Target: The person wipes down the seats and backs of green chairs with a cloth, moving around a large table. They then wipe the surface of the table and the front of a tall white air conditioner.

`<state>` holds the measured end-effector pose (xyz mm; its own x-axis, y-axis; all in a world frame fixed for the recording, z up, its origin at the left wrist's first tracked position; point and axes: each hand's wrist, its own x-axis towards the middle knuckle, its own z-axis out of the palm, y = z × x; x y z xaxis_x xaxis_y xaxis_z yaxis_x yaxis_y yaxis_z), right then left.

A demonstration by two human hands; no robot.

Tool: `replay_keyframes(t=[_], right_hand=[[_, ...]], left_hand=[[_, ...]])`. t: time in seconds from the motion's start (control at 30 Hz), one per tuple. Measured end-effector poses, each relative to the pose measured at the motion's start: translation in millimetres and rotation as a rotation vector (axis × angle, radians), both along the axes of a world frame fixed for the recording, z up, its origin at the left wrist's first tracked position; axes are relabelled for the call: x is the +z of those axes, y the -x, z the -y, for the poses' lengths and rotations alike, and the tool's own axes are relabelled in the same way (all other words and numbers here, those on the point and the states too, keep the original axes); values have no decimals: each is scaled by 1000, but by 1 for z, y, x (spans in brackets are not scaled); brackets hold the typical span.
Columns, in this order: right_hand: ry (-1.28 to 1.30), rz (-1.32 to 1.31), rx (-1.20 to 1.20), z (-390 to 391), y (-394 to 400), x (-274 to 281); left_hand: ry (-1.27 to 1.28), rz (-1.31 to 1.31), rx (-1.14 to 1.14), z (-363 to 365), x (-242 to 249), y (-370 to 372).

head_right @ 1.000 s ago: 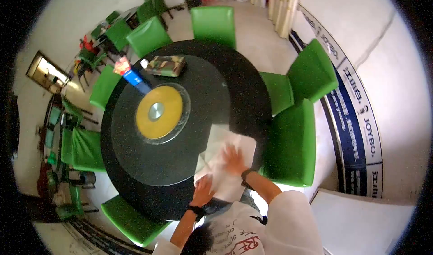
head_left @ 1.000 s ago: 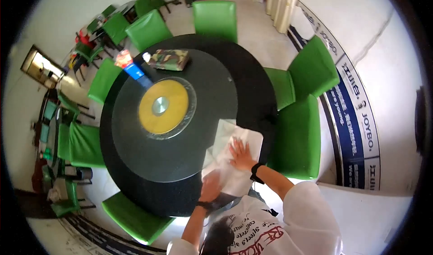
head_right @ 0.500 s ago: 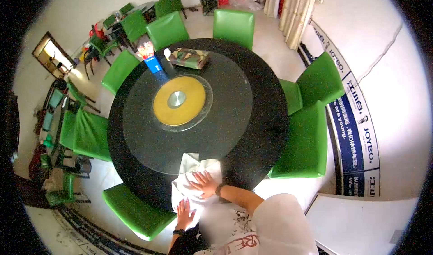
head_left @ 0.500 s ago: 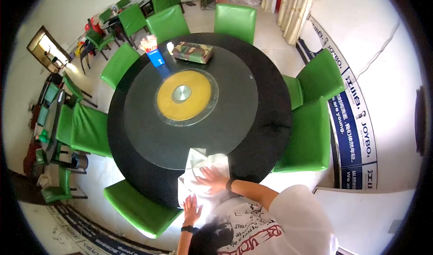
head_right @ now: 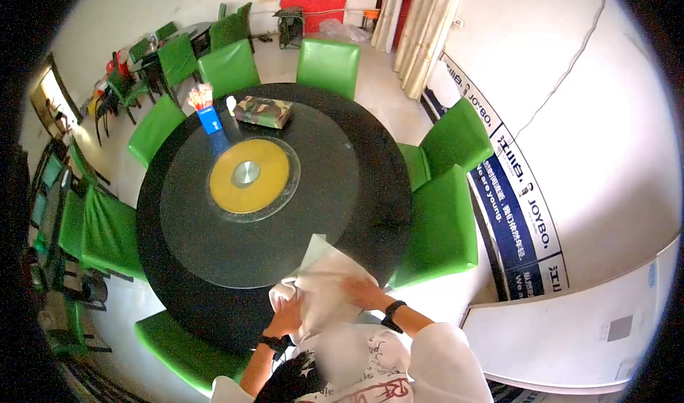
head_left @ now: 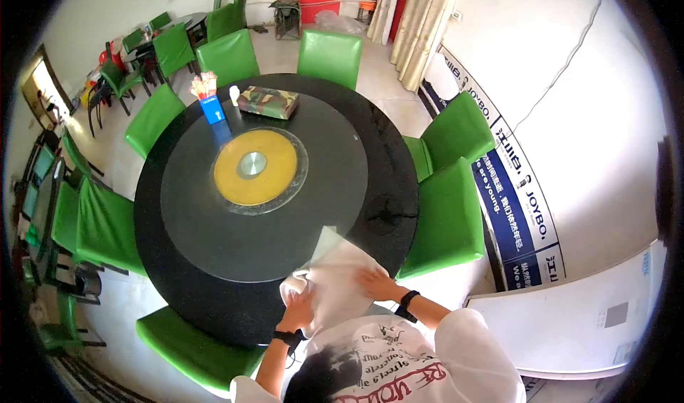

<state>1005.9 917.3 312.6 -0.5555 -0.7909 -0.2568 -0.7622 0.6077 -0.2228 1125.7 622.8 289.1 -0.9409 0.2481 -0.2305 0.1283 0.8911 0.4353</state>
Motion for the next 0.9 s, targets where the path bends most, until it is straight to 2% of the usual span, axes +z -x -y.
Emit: replay_keyframes(t=[0.07,0.1,0.13,0.2,0.27,0.3,0.33,0.37,0.43,0.47,0.5,0.53,0.57,0.63,0.7,0.77,0.8,0.83,0.87,0.9], right_hand=[[205,89,109,-8,9,-30],[304,137,166,-12,14,-50],[334,198,64,-2,16,-5],[416,315,-144,26,21,109],[647,54,26,50,18,236],[790,17,69,58,13,285],[940,55,136,60,7,323],[1124,197,244,62,-1,356],[1321,329,433,61,-17,396],[1371,362,496,60,-22,408],[1395,375,530,57,-24,415],[1413,385,555,58,-24,419],[1431,384,565,58,-20,422],[1474,378,571,55,-18,425],[1504,353,558,48,-17,426],[1533,325,526,38,-17,423],[1551,303,495,32,-18,421],[1570,285,463,26,-19,418],[1577,271,403,21,-20,409],[1569,263,318,17,-21,394]], left_hand=[[-339,-55,26,16,-12,0],[-482,-126,157,16,2,-1],[-415,-126,295,13,75,5],[-430,-246,379,21,171,9],[-357,-532,356,29,272,-4],[-371,-632,458,21,329,-15],[-494,-749,358,29,357,-30],[-898,-887,477,12,373,-43],[-1512,-897,-17,16,381,-64],[-1737,-704,-326,19,399,-56],[-1963,-391,-624,21,416,-49],[-2086,-45,-834,23,434,-41],[-2137,-175,-860,17,437,-51],[-2287,35,-1057,9,438,-70],[-2353,783,-1373,4,433,-88],[-2200,1626,-1605,5,425,-101],[-2006,2068,-1634,6,422,-104],[-1964,2327,-1618,7,415,-107],[-2047,2493,-1594,6,400,-106],[-2141,2811,-1577,3,382,-103]])
